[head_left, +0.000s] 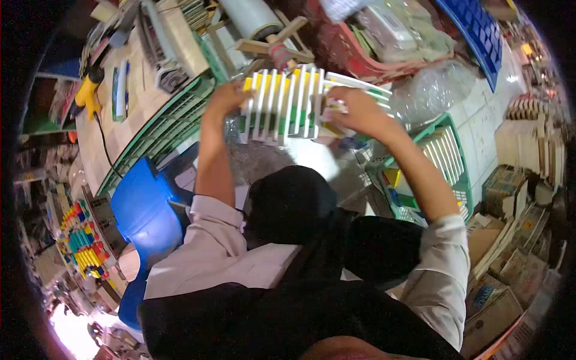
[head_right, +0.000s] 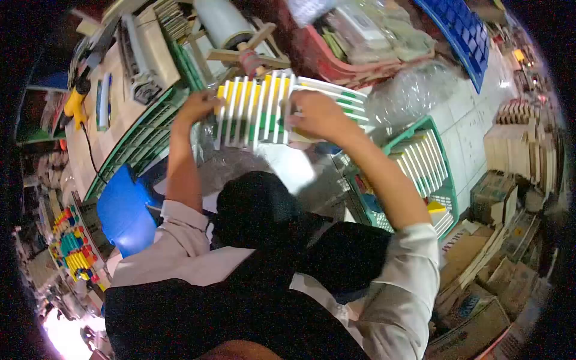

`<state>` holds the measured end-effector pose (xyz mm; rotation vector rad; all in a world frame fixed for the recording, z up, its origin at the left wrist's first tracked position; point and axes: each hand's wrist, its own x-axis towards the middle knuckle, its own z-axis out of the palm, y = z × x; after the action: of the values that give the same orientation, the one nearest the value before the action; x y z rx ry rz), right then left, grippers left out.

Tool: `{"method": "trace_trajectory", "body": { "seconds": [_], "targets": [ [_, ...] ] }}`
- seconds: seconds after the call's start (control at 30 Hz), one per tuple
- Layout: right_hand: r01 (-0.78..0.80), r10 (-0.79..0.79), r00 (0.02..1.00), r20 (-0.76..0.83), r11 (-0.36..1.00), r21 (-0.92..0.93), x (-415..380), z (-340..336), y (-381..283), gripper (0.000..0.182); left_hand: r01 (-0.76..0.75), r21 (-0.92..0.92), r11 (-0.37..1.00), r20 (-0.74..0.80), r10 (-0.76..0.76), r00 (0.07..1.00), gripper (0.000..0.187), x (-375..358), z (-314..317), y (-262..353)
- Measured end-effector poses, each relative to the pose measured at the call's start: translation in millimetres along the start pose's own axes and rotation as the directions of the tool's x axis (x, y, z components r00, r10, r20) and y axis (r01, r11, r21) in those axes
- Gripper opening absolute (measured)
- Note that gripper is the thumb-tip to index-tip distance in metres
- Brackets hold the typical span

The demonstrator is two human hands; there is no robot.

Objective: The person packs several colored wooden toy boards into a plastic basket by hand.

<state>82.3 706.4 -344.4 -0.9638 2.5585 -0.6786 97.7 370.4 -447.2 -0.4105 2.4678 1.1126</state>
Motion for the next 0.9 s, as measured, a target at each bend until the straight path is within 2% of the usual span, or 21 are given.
{"method": "trace_trajectory", "body": {
  "seconds": [0.03, 0.07, 0.1, 0.13, 0.17, 0.2, 0.23, 0.3, 0.33, 0.4, 0.43, 0.5, 0.53, 0.57, 0.63, 0.67, 0.73, 0.77, 0.83, 0.87, 0.9],
  "targets": [
    [-0.005, 0.011, 0.99, 0.14, 0.999, -0.039, 28.2, 11.8, -16.2, 0.035, 0.005, -0.021, 1.0, -0.011, -0.005, 1.0, 0.062, 8.3, 16.7, -24.0],
    [0.043, -0.04, 0.995, 0.089, 0.999, -0.034, 51.9, 32.1, -19.1, 0.03, -0.205, -0.182, 0.962, -0.064, 0.196, 0.978, 0.077, 18.4, 39.6, -47.4],
    [0.092, -0.091, 0.995, 0.036, 0.995, -0.027, 73.0, 55.4, -17.0, 0.025, -0.407, -0.317, 0.857, -0.151, 0.378, 0.913, 0.093, 24.9, 51.7, -57.7],
    [0.103, -0.102, 0.994, 0.048, 0.994, -0.034, 90.6, 76.7, -14.4, 0.025, -0.303, -0.206, 0.93, -0.174, 0.269, 0.947, 0.106, 11.7, 57.1, -44.5],
    [-0.026, 0.015, 0.997, 0.07, 0.986, 0.165, 105.5, 96.1, -11.4, 0.023, -0.181, -0.098, 0.979, -0.207, 0.158, 0.965, 0.118, -2.0, 60.6, -33.0],
    [-0.162, 0.129, 0.985, 0.115, 0.922, 0.352, 116.2, 104.9, -18.5, 0.02, -0.384, -0.038, 0.923, -0.249, 0.363, 0.898, 0.126, -1.3, 63.9, -38.3],
    [-0.299, 0.236, 0.954, 0.186, 0.795, 0.528, 120.4, 114.8, -24.7, 0.019, -0.357, -0.014, 0.934, -0.274, 0.34, 0.9, 0.127, -1.9, 70.3, -42.0],
    [-0.318, 0.248, 0.947, 0.201, 0.806, 0.499, 128.2, 126.9, -35.6, 0.021, -0.199, 0.083, 0.976, -0.224, 0.213, 0.951, 0.124, -7.0, 67.5, -40.2],
    [-0.321, 0.248, 0.946, 0.21, 0.807, 0.496, 132.7, 130.5, -42.0, 0.021, -0.194, 0.076, 0.978, -0.224, 0.206, 0.953, 0.124, -8.3, 64.8, -43.7],
    [-0.399, 0.368, 0.917, 0.155, 0.852, 0.338, 142.6, 136.4, -55.0, 0.027, -0.147, -0.025, 0.989, -0.199, 0.14, 0.97, 0.118, -11.8, 56.6, -50.0],
    [-0.396, 0.366, 0.918, 0.154, 0.857, 0.33, 150.2, 141.9, -56.5, 0.027, -0.149, -0.031, 0.988, -0.205, 0.14, 0.969, 0.118, -12.7, 49.7, -50.7],
    [-0.326, 0.339, 0.941, 0.017, 0.89, 0.32, 164.6, 159.2, -57.1, 0.058, -0.086, -0.121, 0.989, -0.028, 0.083, 0.996, 0.097, -16.1, 34.5, -55.7],
    [-0.302, 0.313, 0.949, 0.033, 0.879, 0.368, 167.2, 160.4, -67.4, 0.066, -0.057, -0.039, 0.998, 0.016, 0.058, 0.998, 0.077, -9.5, 30.6, -63.6],
    [-0.413, 0.398, 0.911, 0.111, 0.865, 0.284, 169.3, 160.3, -76.7, 0.085, -0.06, -0.039, 0.997, 0.015, 0.061, 0.998, 0.077, -8.3, 27.1, -74.4],
    [-0.445, 0.488, 0.87, -0.074, 0.84, 0.311, 171.2, 184.6, -95.3, 0.094, -0.165, -0.263, 0.95, 0.143, 0.208, 0.968, 0.077, -12.7, 17.8, -90.5],
    [-0.448, 0.493, 0.866, -0.08, 0.838, 0.312, 170.9, 191.5, -96.5, 0.094, -0.171, -0.262, 0.95, 0.147, 0.214, 0.966, 0.077, -12.8, 17.2, -103.9],
    [-0.416, 0.493, 0.864, -0.1, 0.811, 0.411, 168.1, 195.1, -99.2, 0.084, -0.203, -0.359, 0.911, 0.138, 0.267, 0.954, 0.061, -12.2, 21.1, -125.7],
    [-0.437, 0.512, 0.855, -0.086, 0.799, 0.413, 168.3, 193.2, -102.2, 0.071, -0.205, -0.359, 0.911, 0.151, 0.273, 0.95, 0.061, -13.1, 20.0, -130.1],
    [-0.456, 0.52, 0.849, -0.092, 0.81, 0.369, 166.4, 189.1, -103.4, 0.067, -0.014, -0.396, 0.918, 0.254, 0.124, 0.959, 0.053, -24.8, 7.4, -123.4],
    [-0.459, 0.525, 0.846, -0.097, 0.808, 0.371, 164.8, 185.2, -103.0, 0.067, -0.068, -0.337, 0.939, 0.192, 0.139, 0.971, 0.048, -23.9, 8.3, -133.0],
    [-0.409, 0.48, 0.872, -0.094, 0.821, 0.398, 159.3, 180.3, -102.1, 0.066, -0.071, -0.335, 0.939, 0.195, 0.143, 0.97, 0.048, -31.0, 5.4, -129.5]
  ]
}}
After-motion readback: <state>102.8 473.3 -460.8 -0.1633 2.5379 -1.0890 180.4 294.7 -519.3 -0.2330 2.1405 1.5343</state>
